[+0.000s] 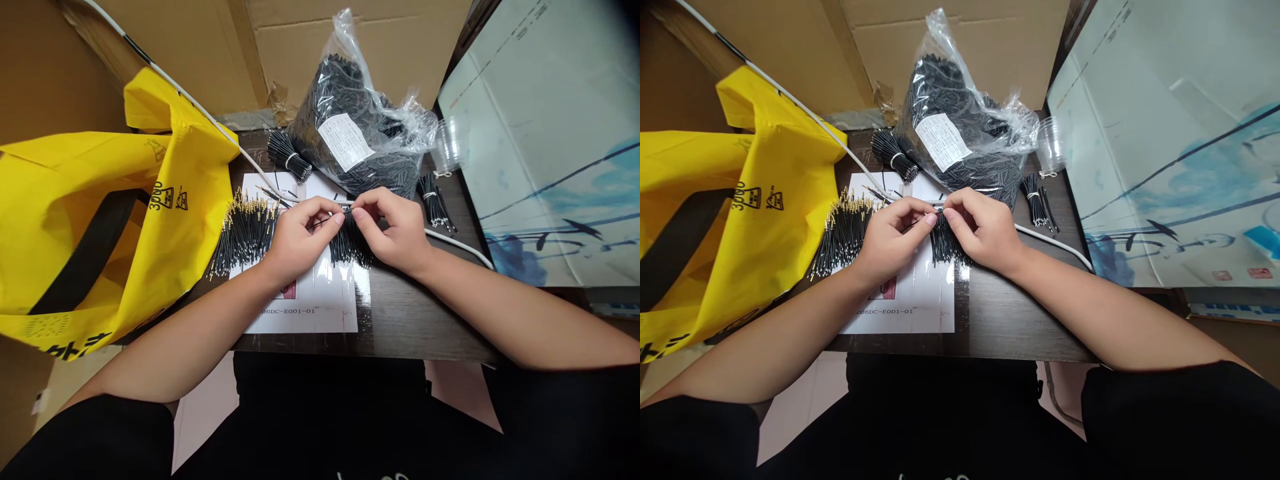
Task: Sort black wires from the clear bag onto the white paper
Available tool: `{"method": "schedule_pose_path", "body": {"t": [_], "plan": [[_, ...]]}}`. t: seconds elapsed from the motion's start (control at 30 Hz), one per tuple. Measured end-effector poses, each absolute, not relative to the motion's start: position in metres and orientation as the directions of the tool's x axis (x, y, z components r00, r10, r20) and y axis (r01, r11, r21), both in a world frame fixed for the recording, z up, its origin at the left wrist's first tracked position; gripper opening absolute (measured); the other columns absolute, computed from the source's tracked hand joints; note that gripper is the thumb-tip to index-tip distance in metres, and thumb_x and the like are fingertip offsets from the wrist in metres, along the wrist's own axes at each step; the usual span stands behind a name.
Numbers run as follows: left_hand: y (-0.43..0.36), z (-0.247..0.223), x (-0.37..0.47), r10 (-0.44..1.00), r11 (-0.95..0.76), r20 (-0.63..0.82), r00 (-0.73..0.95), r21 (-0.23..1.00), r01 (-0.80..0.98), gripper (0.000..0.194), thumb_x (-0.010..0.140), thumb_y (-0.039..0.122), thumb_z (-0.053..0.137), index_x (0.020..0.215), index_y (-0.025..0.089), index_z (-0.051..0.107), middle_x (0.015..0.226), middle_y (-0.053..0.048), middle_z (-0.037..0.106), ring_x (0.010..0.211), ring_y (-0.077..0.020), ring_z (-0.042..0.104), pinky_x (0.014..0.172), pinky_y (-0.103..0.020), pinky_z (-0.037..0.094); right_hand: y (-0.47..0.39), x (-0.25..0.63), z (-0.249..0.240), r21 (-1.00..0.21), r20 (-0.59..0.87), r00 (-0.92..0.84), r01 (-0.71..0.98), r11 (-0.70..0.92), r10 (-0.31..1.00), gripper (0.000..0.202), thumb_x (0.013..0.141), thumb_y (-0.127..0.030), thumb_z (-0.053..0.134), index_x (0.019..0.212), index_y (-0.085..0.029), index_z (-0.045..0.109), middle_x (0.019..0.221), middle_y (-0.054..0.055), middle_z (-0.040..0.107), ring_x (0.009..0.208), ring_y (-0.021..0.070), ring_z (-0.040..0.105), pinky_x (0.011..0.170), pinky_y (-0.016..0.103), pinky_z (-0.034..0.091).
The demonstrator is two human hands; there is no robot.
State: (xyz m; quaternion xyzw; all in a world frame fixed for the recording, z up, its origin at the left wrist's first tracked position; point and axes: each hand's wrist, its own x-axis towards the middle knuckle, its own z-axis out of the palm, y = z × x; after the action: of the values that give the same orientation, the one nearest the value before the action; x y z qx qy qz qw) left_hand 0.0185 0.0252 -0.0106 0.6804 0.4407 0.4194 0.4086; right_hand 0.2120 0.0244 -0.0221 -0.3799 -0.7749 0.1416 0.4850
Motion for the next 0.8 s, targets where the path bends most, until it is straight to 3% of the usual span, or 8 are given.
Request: {"method": "schedule_pose_path", "body": {"t": [0.3, 0.8], "plan": [[0.0242, -0.0098, 0.0202, 0.954, -0.196, 0.147, 0.261, 0.965, 0.172, 0.012, 0.091, 0.023, 0.064, 0.082, 0.018, 0.061, 0.066, 0.003, 0.054, 0.059, -0.0083, 0.046, 0.057, -0.022, 0.039, 0.0219, 0.2087, -0.0204, -0.593, 0.666, -0.157, 0.480, 0.646, 0.729, 0.008, 0.095, -0.024, 0.063, 0.097, -0.020, 0.070, 0.084, 0.001, 0.073, 0.066, 0.0108, 0.062, 0.063, 0.026, 0.050], [0.0223, -0.0072, 0.0238, 0.950, 0.072, -0.052, 0.309, 0.996, -0.054, 0.027, 0.087, 0.039, 0.074, 0.080, 0.018, 0.057, 0.057, 0.005, 0.046, 0.049, -0.0062, 0.041, 0.046, -0.022, 0.028, 0.0226, 0.2083, -0.0217, -0.590, 0.682, -0.147, 0.468, 0.658, 0.716, 0.013, 0.094, -0.023, 0.064, 0.100, -0.019, 0.074, 0.083, 0.002, 0.076, 0.060, 0.0099, 0.062, 0.060, 0.026, 0.051]]}}
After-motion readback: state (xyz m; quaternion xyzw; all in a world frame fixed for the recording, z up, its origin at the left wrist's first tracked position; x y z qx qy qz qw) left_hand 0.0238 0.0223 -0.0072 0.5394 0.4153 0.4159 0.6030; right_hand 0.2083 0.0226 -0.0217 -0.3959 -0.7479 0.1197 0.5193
